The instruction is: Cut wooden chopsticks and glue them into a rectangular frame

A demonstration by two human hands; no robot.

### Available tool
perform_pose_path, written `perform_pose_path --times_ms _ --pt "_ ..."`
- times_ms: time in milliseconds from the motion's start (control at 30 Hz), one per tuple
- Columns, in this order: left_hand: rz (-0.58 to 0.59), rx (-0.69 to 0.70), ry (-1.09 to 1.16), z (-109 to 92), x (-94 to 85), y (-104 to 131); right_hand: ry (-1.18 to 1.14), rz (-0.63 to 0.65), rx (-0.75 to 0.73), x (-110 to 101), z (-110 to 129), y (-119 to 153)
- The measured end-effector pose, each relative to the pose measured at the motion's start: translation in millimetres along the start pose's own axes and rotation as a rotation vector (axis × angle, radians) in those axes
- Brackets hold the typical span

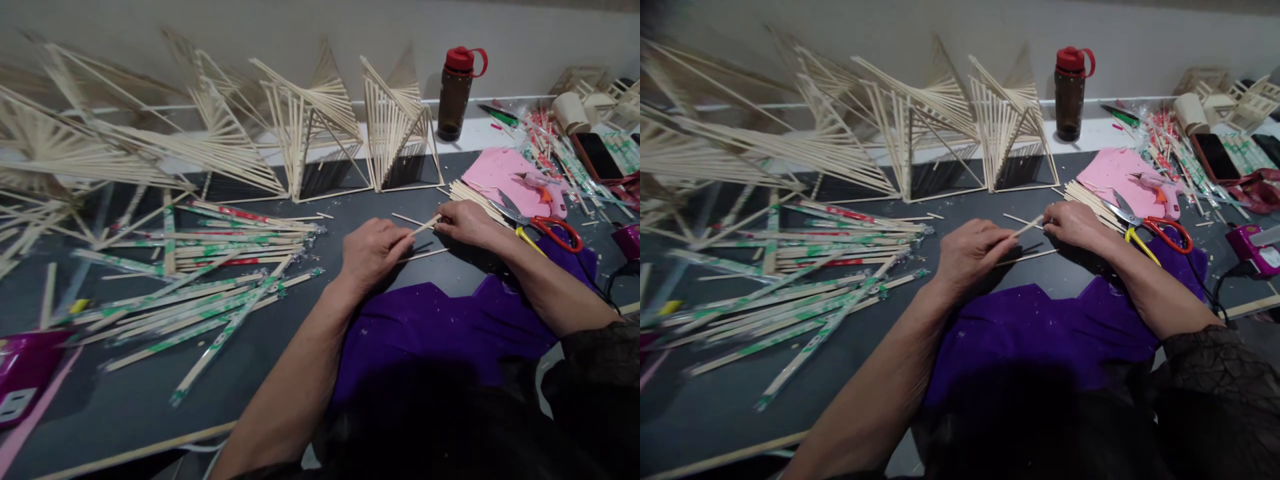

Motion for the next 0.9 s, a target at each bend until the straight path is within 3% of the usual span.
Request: perform_pose_path --times_ms 133,267,367,500,633,800,900 --pt "-0.111 -0.179 -0.021 22.7 -8.6 0.1 -0.088 -0.085 0.014 -15.4 -3.5 0.4" --pt "-0.086 -0.232 -0.03 29.7 -3.4 -1.0 -0.234 -0.184 0.016 -44.4 -1.3 15.1" --pt "-0.061 -0.237 -0.016 27.6 -1.2 -1.3 -0.205 -0.103 0.002 -54.2 1.2 40.7" --pt "-0.053 -0.24 0.004 23.7 -2.3 -0.6 -0.052 0.055 0.019 -43.7 -9.3 91.7" --pt "-0.047 -0.22 0.001 20.7 -1.8 -0.6 0.146 0.153 0.133 -20.0 -25.3 134.3" --pt "-0.056 -0.211 -0.011 19.8 -0.1 -0.7 0.324 0.177 0.159 -1.2 -19.1 148.6" --pt "-0.056 -0.224 -0.016 20.7 0.0 -0.8 0.26 0.132 0.126 1.6 -18.4 145.8"
Point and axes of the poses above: each hand's wrist, its own y-axis away from the middle knuckle, its own x-axis out of the palm, z = x × y, the point moved 8 cm from there along -y, towards the middle knuckle, and after that the axes turned 3 degrees about z, right-handed, at the moved point
